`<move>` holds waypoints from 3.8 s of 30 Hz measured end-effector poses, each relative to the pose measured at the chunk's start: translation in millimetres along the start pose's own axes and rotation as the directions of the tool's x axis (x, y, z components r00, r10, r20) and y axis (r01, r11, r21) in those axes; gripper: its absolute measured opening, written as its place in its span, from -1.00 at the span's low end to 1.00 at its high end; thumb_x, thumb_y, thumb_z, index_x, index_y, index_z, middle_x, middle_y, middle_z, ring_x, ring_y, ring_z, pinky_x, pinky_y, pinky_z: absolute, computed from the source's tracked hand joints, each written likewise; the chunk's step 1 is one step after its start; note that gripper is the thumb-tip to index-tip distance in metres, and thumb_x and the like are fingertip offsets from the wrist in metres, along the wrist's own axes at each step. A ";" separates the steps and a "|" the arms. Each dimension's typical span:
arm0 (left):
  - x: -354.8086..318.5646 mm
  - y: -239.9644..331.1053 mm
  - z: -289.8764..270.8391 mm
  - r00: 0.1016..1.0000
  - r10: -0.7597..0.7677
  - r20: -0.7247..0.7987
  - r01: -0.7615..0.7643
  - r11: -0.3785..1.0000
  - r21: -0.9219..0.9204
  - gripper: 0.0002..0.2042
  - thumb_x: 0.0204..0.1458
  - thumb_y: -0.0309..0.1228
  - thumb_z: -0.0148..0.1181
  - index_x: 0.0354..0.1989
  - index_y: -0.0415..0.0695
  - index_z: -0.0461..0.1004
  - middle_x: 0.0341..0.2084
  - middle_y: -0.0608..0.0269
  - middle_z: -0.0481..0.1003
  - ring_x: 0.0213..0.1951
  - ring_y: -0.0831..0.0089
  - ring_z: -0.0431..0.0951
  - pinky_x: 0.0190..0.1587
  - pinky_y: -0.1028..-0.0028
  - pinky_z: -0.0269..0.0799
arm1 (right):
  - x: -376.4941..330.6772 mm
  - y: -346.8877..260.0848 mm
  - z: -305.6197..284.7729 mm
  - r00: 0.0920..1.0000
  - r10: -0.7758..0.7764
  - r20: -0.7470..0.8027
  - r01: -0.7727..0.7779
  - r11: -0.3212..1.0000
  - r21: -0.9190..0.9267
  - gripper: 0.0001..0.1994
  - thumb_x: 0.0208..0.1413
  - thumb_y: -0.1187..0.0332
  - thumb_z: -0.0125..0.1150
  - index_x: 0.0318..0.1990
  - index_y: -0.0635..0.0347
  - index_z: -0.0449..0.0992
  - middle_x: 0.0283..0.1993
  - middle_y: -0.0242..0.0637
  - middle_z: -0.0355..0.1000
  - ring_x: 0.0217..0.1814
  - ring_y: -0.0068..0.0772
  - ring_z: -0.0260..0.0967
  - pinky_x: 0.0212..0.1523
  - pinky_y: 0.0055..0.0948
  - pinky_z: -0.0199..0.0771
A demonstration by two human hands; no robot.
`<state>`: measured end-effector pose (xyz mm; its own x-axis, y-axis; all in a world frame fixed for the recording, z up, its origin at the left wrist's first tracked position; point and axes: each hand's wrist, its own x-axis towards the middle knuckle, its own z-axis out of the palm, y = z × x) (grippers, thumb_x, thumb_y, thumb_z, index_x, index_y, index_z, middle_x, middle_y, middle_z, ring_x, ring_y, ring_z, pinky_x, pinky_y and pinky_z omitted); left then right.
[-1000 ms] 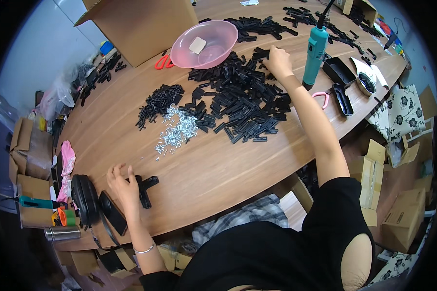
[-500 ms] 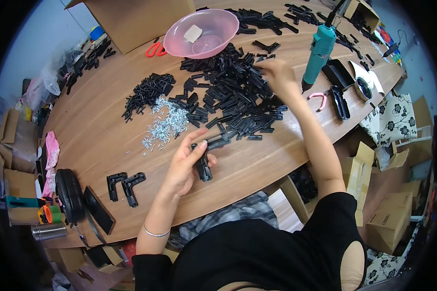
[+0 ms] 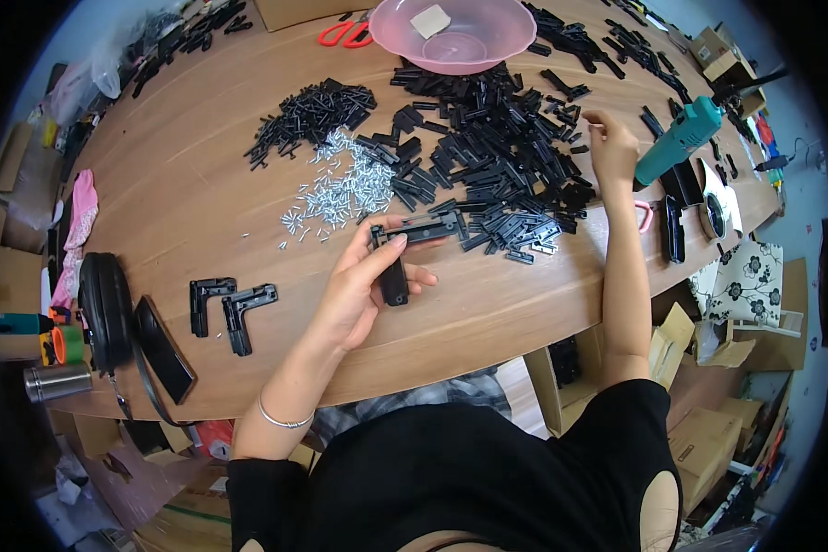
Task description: The person assembles small black metal hardware components, likely cabinet hinges, on a wooden table. They pick up individual parts, insert screws, and use a green power drill to fasten them together. The person handles the parts one at a time, organizing them into piles as they work.
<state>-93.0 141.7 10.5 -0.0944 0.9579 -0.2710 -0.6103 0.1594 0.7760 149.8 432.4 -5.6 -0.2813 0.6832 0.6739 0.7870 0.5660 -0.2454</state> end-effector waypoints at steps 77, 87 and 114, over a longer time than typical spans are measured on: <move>-13.5 -15.6 33.8 0.580 0.813 -0.053 -0.638 0.493 0.591 -0.72 0.00 -0.54 0.17 -0.11 -0.28 0.31 -0.20 0.14 0.43 -0.16 0.49 0.44 -0.07 0.54 0.34 | -77.7 -214.3 -70.3 0.943 -0.248 0.222 -0.141 0.307 0.941 -0.79 -0.13 0.64 0.17 -0.29 0.25 0.58 -0.25 -0.19 0.52 -0.19 -0.37 0.49 -0.20 -0.50 0.49; -37.3 22.1 -18.6 0.665 0.637 -0.389 -0.272 0.692 0.668 -0.71 0.19 -0.20 -0.12 -0.11 -0.15 0.34 -0.25 0.27 0.43 -0.28 0.52 0.44 -0.21 0.55 0.34 | 13.1 -156.0 -4.8 0.833 -0.237 0.500 -0.171 0.749 0.640 -0.72 -0.10 0.32 0.30 -0.17 0.08 0.57 -0.26 -0.21 0.53 -0.21 -0.48 0.47 -0.16 -0.47 0.43; 16.3 -8.1 16.6 0.928 0.354 -0.120 -0.300 0.898 0.323 -0.82 0.14 -0.40 0.01 -0.17 -0.11 0.17 -0.27 0.12 0.43 -0.36 0.53 0.47 -0.48 0.60 0.37 | 36.2 -39.3 21.6 0.965 0.120 0.235 -0.193 0.929 0.316 -0.84 -0.07 0.40 0.20 -0.28 0.12 0.59 -0.36 -0.10 0.51 -0.34 -0.19 0.50 -0.25 -0.39 0.45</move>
<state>-76.6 160.0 9.2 -0.3976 0.9165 -0.0453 -0.2655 -0.0676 0.9617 96.8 444.8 13.4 -0.3058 0.8352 0.4570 0.6114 0.5402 -0.5782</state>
